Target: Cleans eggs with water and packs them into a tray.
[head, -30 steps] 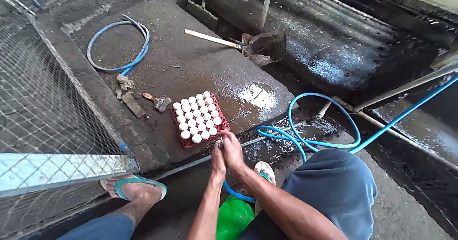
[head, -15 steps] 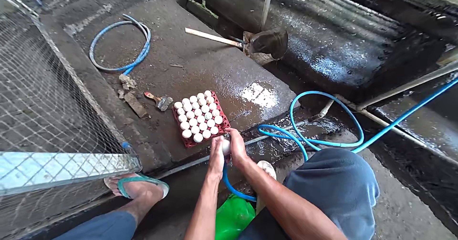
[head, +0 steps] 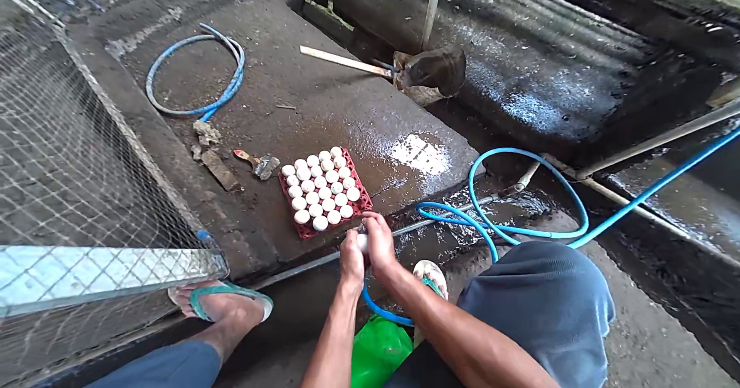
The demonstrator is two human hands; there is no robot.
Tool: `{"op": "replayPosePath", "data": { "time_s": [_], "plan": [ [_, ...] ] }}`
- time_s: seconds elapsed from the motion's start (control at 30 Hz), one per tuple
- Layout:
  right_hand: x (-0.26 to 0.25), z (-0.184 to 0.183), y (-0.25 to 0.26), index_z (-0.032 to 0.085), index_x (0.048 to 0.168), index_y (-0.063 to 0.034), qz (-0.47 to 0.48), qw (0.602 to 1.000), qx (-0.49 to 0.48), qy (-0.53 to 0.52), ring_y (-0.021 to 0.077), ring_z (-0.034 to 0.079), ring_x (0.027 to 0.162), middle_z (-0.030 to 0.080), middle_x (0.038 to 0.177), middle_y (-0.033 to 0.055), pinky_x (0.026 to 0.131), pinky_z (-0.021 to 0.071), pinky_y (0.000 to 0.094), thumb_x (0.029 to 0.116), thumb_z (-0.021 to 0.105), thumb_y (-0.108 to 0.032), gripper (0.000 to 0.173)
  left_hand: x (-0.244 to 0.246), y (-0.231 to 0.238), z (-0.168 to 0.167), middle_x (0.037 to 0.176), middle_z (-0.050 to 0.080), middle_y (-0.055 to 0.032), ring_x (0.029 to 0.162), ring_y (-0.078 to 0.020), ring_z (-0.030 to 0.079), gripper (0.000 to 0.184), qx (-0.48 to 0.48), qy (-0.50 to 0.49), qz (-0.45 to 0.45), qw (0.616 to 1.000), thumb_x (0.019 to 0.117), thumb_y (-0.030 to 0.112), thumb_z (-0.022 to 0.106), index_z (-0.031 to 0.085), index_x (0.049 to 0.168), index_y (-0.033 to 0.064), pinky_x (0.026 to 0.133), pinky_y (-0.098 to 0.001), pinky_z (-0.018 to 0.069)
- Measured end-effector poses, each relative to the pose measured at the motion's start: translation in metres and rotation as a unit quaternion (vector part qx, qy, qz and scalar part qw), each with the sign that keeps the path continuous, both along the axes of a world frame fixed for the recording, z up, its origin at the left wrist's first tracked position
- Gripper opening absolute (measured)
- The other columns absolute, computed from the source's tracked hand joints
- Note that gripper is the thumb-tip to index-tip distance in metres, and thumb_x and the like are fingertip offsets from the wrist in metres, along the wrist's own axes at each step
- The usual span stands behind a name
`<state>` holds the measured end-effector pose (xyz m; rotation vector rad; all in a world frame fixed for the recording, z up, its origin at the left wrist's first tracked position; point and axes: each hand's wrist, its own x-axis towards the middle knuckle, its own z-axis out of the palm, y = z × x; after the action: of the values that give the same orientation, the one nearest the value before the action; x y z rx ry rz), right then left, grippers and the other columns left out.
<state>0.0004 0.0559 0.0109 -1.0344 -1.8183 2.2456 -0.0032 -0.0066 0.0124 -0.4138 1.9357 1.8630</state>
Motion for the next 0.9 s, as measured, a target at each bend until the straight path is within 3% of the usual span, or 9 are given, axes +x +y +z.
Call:
{"op": "replayPosePath", "data": {
  "time_s": [0.1, 0.2, 0.3, 0.37, 0.47, 0.57, 0.67, 0.8, 0.9],
  "plan": [
    [0.006, -0.001, -0.002, 0.057, 0.136, 0.004, 0.006, 0.998, 0.03, 0.05, 0.0246, 0.06, 0.12, 0.063, 0.13, 0.0207, 0.102, 0.0485, 0.0447, 0.1, 0.041, -0.016, 0.043, 0.002, -0.001, 0.004, 0.093, 0.063, -0.0067, 0.083, -0.01, 0.061, 0.046, 0.033, -0.012, -0.004, 0.999, 0.1117, 0.025, 0.022, 0.06, 0.116, -0.0001, 0.076, -0.0301, 0.0524],
    [-0.008, -0.007, 0.013, 0.058, 0.129, -0.0034, 0.021, 0.987, -0.157, -0.04, 0.0208, 0.062, 0.099, 0.064, 0.112, 0.0136, 0.087, 0.0519, 0.0415, 0.1091, 0.036, -0.025, 0.036, -0.002, -0.006, -0.004, 0.07, 0.057, 0.0005, 0.051, -0.005, 0.049, 0.039, 0.021, -0.026, -0.031, 0.999, 0.1093, 0.029, 0.028, 0.06, 0.097, 0.0096, 0.044, -0.021, 0.0389],
    [-0.008, 0.001, 0.012, 0.063, 0.123, -0.0086, 0.026, 0.981, -0.172, -0.082, 0.0204, 0.06, 0.063, 0.065, 0.089, 0.0126, 0.051, 0.0497, 0.0366, 0.111, 0.023, -0.036, 0.05, -0.006, -0.013, -0.015, 0.101, 0.061, -0.0073, 0.083, -0.0106, 0.06, 0.033, 0.055, -0.007, -0.034, 0.998, 0.1092, 0.031, 0.041, 0.056, 0.121, 0.0046, 0.069, -0.0274, 0.0506],
    [-0.001, 0.003, 0.008, 0.056, 0.138, -0.0039, 0.056, 0.998, -0.022, -0.01, 0.0182, 0.064, 0.099, 0.066, 0.119, 0.0145, 0.082, 0.0537, 0.038, 0.1089, 0.03, -0.024, 0.044, -0.005, -0.011, -0.012, 0.123, 0.062, -0.013, 0.108, -0.0146, 0.061, 0.043, 0.086, 0.012, -0.014, 0.996, 0.1116, 0.031, 0.035, 0.051, 0.138, 0.0003, 0.093, -0.0338, 0.0516],
    [0.006, -0.001, -0.001, 0.057, 0.14, 0.0015, 0.09, 0.981, 0.155, 0.067, 0.0325, 0.044, 0.144, 0.048, 0.152, 0.0247, 0.118, 0.038, 0.0478, 0.1022, 0.046, -0.023, 0.046, 0.005, -0.011, 0.001, 0.119, 0.062, -0.0084, 0.106, -0.0078, 0.06, 0.049, 0.094, 0.012, -0.03, 0.995, 0.1129, 0.026, 0.016, 0.047, 0.14, 0.0003, 0.093, -0.0271, 0.0508],
    [-0.008, -0.009, 0.014, 0.052, 0.145, -0.0031, 0.038, 0.998, 0.056, -0.012, 0.0296, 0.06, 0.122, 0.062, 0.134, 0.0203, 0.101, 0.0488, 0.0513, 0.1023, 0.047, -0.02, 0.046, 0.002, -0.004, -0.002, 0.082, 0.063, -0.0017, 0.063, -0.0036, 0.057, 0.057, 0.011, 0.021, -0.049, 0.999, 0.1125, 0.039, 0.012, 0.058, 0.119, 0.0066, 0.054, -0.0213, 0.0491],
    [-0.002, -0.003, 0.005, 0.048, 0.146, -0.0017, 0.018, 0.999, 0.036, -0.02, 0.0297, 0.061, 0.12, 0.062, 0.133, 0.0212, 0.1, 0.0489, 0.0512, 0.1054, 0.041, -0.02, 0.045, 0.004, -0.002, -0.001, 0.113, 0.064, -0.0154, 0.101, -0.0153, 0.061, 0.058, 0.012, 0.034, -0.022, 0.999, 0.1132, 0.034, 0.016, 0.056, 0.131, -0.0046, 0.093, -0.0341, 0.0501],
    [-0.006, -0.005, 0.016, 0.047, 0.147, -0.0026, 0.016, 0.999, 0.037, -0.021, 0.0333, 0.058, 0.124, 0.057, 0.137, 0.024, 0.101, 0.0487, 0.0537, 0.1005, 0.049, -0.02, 0.05, 0.005, 0.002, -0.001, 0.113, 0.063, -0.0157, 0.098, -0.0187, 0.061, 0.055, -0.06, 0.027, -0.051, 0.997, 0.113, 0.032, 0.018, 0.058, 0.13, -0.0019, 0.083, -0.0376, 0.0511],
    [0.0, 0.003, 0.003, 0.049, 0.145, -0.0019, 0.036, 0.997, 0.063, -0.015, 0.03, 0.058, 0.127, 0.058, 0.138, 0.0217, 0.104, 0.0483, 0.0502, 0.1029, 0.048, -0.021, 0.047, 0.004, 0.002, -0.011, 0.124, 0.062, -0.0203, 0.113, -0.0205, 0.06, 0.053, -0.024, 0.053, -0.018, 0.998, 0.1134, 0.028, 0.021, 0.055, 0.133, -0.007, 0.101, -0.0387, 0.0479]
  ]
}}
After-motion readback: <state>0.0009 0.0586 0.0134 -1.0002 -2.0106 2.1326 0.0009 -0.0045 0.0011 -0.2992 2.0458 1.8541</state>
